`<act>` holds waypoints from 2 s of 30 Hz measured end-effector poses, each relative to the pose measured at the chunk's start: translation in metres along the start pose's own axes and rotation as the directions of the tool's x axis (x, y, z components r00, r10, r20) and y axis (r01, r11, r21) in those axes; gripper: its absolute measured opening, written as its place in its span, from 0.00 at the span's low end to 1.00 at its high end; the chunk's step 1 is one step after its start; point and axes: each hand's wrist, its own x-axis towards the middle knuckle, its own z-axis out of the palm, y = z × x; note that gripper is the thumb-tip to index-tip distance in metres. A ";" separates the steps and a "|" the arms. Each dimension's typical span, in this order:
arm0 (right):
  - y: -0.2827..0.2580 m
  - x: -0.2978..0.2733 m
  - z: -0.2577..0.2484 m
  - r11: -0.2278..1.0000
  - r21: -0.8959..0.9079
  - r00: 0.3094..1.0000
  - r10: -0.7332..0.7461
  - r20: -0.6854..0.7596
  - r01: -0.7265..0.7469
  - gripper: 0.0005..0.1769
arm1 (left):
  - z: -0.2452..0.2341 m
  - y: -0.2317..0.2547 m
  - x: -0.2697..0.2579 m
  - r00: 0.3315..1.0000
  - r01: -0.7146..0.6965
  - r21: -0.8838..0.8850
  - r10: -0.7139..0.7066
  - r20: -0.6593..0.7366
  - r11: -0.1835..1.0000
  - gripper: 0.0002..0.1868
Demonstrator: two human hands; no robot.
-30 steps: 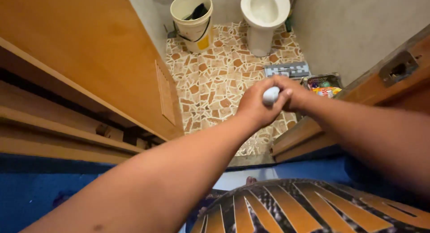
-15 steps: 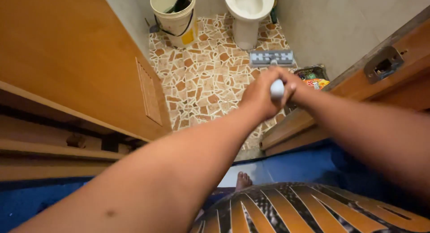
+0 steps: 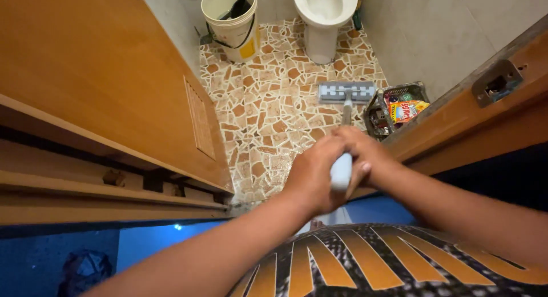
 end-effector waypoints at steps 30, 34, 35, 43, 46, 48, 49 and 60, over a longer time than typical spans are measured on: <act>-0.134 0.095 0.050 -0.003 0.960 0.728 0.652 -0.211 0.281 0.24 | -0.088 0.040 0.027 0.999 0.036 -0.071 -0.036 -0.010 0.997 0.35; -0.156 0.067 0.067 -0.424 0.756 0.743 0.659 -0.122 0.500 0.30 | -0.095 0.080 -0.016 0.948 0.315 -0.008 -0.314 0.056 0.949 0.30; -0.155 0.062 0.082 -0.239 0.711 0.524 0.825 -0.211 0.661 0.23 | -0.088 0.071 -0.028 0.970 0.235 0.015 -0.235 0.055 0.972 0.25; -0.125 -0.022 0.057 0.900 0.096 0.885 0.436 -0.165 -0.425 0.14 | -0.074 0.005 -0.073 0.925 -0.235 -0.023 0.230 0.301 0.972 0.13; -0.093 -0.025 0.058 0.889 0.285 0.889 0.419 -0.187 -0.359 0.19 | -0.068 0.003 -0.057 0.914 -0.159 -0.042 0.163 0.373 0.986 0.15; -0.073 -0.015 0.055 0.621 0.667 0.812 0.582 -0.041 -0.411 0.25 | -0.062 -0.001 -0.038 0.945 -0.120 -0.062 0.133 0.298 0.991 0.15; -0.063 -0.006 0.050 0.618 0.672 0.811 0.583 -0.043 -0.408 0.25 | -0.058 -0.004 -0.029 0.944 -0.120 -0.059 0.132 0.303 0.991 0.15; 0.166 0.053 0.087 -0.109 0.973 0.806 0.546 0.229 -0.203 0.07 | -0.013 -0.063 0.082 0.971 -0.010 -0.086 0.031 0.239 0.996 0.15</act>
